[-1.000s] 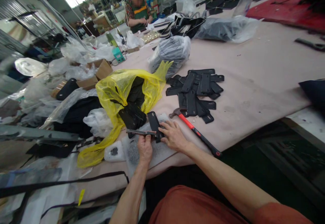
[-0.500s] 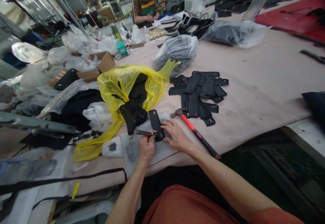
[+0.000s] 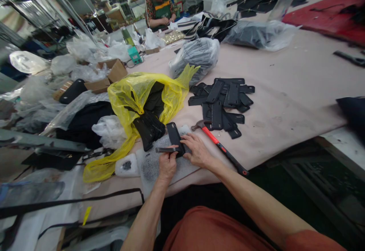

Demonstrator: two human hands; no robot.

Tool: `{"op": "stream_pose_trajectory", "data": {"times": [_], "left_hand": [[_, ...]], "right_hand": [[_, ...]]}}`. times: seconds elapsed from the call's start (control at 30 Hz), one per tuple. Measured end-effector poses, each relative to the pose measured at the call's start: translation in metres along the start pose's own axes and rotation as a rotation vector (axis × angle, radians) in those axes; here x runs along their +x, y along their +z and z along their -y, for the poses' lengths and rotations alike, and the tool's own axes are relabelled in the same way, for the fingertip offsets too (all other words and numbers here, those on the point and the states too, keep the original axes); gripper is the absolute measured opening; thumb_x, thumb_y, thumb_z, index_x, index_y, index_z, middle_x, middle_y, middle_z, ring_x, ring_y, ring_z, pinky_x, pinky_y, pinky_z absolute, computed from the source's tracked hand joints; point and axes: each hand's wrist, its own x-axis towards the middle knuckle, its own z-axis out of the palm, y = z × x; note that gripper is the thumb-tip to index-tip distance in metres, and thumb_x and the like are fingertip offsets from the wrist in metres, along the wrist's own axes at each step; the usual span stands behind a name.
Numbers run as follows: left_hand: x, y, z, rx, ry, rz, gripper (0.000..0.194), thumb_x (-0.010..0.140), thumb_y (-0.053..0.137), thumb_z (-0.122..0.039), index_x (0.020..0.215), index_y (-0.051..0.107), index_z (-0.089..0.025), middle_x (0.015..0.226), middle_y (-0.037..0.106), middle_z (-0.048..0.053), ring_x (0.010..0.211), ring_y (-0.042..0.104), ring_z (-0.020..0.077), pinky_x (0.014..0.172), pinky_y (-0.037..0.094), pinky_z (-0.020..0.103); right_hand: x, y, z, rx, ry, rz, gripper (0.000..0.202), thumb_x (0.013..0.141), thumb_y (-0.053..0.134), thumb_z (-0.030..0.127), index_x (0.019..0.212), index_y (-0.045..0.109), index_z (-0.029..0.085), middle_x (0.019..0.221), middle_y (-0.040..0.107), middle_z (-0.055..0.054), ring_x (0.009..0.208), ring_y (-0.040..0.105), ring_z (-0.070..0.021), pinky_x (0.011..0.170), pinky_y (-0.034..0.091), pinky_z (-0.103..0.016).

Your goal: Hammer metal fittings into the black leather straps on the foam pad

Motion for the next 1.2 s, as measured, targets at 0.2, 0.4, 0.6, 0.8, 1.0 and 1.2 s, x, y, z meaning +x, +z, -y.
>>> {"op": "stream_pose_trajectory", "data": {"times": [0.2, 0.4, 0.6, 0.8, 1.0, 1.2], "left_hand": [[0.001, 0.001, 0.000, 0.072, 0.010, -0.010, 0.019, 0.087, 0.053, -0.020, 0.097, 0.069, -0.021, 0.102, 0.074, 0.004, 0.099, 0.067, 0.0194, 0.092, 0.054, 0.034], [0.003, 0.007, 0.002, 0.152, 0.050, 0.011, 0.021, 0.088, 0.051, -0.020, 0.098, 0.069, -0.021, 0.101, 0.074, 0.004, 0.098, 0.068, 0.0196, 0.092, 0.054, 0.031], [0.005, 0.013, 0.003, 0.220, 0.106, 0.054, 0.024, 0.089, 0.046, -0.017, 0.102, 0.067, -0.018, 0.103, 0.073, 0.007, 0.102, 0.066, 0.0224, 0.095, 0.051, 0.036], [0.004, 0.014, 0.002, 0.272, 0.070, 0.065, 0.023, 0.088, 0.049, -0.018, 0.102, 0.066, -0.022, 0.105, 0.073, 0.006, 0.103, 0.067, 0.0218, 0.094, 0.052, 0.037], [0.005, 0.014, 0.003, 0.279, 0.136, 0.066, 0.022, 0.088, 0.048, -0.016, 0.100, 0.066, -0.017, 0.102, 0.073, 0.007, 0.099, 0.068, 0.0211, 0.089, 0.054, 0.035], [0.005, 0.012, -0.004, 0.344, 0.117, 0.089, 0.018, 0.087, 0.050, -0.015, 0.099, 0.064, -0.018, 0.093, 0.072, 0.007, 0.089, 0.069, 0.0211, 0.081, 0.054, 0.032]], "right_hand": [[-0.001, -0.001, 0.001, 0.005, 0.011, 0.007, 0.057, 0.070, 0.068, 0.015, 0.126, 0.055, 0.019, 0.142, 0.048, -0.008, 0.133, 0.033, -0.0313, 0.109, 0.031, -0.052], [-0.001, -0.004, 0.001, 0.028, 0.024, 0.020, 0.057, 0.071, 0.068, 0.014, 0.126, 0.055, 0.019, 0.142, 0.048, -0.008, 0.135, 0.031, -0.0306, 0.109, 0.030, -0.052], [-0.002, -0.006, 0.000, 0.087, 0.001, -0.001, 0.051, 0.074, 0.064, 0.016, 0.125, 0.055, 0.021, 0.139, 0.049, -0.010, 0.134, 0.033, -0.0305, 0.107, 0.032, -0.052], [-0.020, -0.039, -0.017, -0.074, 0.232, -0.211, 0.039, 0.084, 0.054, 0.022, 0.122, 0.054, 0.016, 0.125, 0.054, -0.016, 0.116, 0.046, -0.0329, 0.100, 0.036, -0.050], [-0.047, -0.066, -0.046, -0.272, 0.534, -0.047, 0.015, 0.081, 0.056, 0.023, 0.094, 0.056, 0.015, 0.097, 0.058, -0.016, 0.093, 0.055, -0.0291, 0.082, 0.043, -0.042], [-0.034, -0.083, -0.024, 0.484, 0.863, 0.137, 0.010, 0.079, 0.050, 0.020, 0.074, 0.041, 0.022, 0.063, 0.053, 0.001, 0.049, 0.048, -0.0119, 0.046, 0.040, -0.024]]}}
